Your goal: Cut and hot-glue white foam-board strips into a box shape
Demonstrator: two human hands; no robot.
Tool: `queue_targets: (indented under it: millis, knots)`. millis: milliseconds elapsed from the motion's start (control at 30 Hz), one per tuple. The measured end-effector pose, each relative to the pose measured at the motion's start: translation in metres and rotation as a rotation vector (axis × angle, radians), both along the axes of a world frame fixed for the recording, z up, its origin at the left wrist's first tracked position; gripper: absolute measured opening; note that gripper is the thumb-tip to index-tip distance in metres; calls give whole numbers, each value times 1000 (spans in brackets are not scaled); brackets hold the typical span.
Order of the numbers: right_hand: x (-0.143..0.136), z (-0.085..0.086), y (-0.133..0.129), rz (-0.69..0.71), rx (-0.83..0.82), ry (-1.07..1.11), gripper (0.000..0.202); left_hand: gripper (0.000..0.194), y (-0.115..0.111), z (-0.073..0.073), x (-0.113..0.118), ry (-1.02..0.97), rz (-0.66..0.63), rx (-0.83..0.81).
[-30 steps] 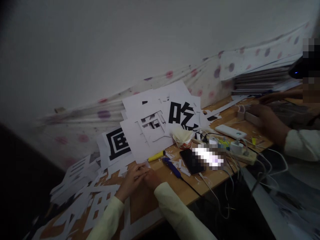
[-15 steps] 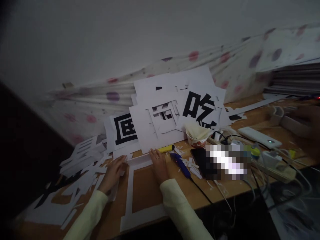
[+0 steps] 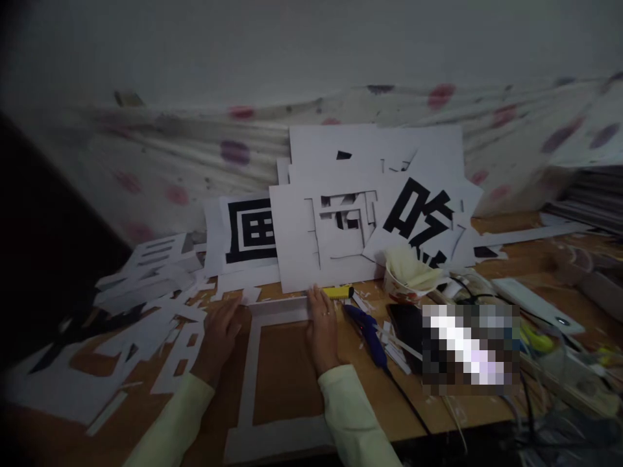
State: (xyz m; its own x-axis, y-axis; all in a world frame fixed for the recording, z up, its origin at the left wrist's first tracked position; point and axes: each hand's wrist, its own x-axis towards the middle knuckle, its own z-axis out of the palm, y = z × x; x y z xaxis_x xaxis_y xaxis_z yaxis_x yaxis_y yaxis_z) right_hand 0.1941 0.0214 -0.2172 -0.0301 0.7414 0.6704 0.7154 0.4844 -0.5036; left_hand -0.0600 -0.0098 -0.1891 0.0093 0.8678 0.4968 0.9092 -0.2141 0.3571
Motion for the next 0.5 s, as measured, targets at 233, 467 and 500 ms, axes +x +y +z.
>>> queue_targets:
  millis: [233, 467, 500]
  knots:
    - [2, -2, -3, -158, -18, 124, 67, 52, -1, -9, 0, 51, -19, 167]
    - [1, 3, -5, -96, -77, 94, 53, 48, 0, -13, 0, 104, -34, 162]
    - [1, 4, -5, -103, -92, 98, 53, 49, 0, -14, 0, 110, -38, 152]
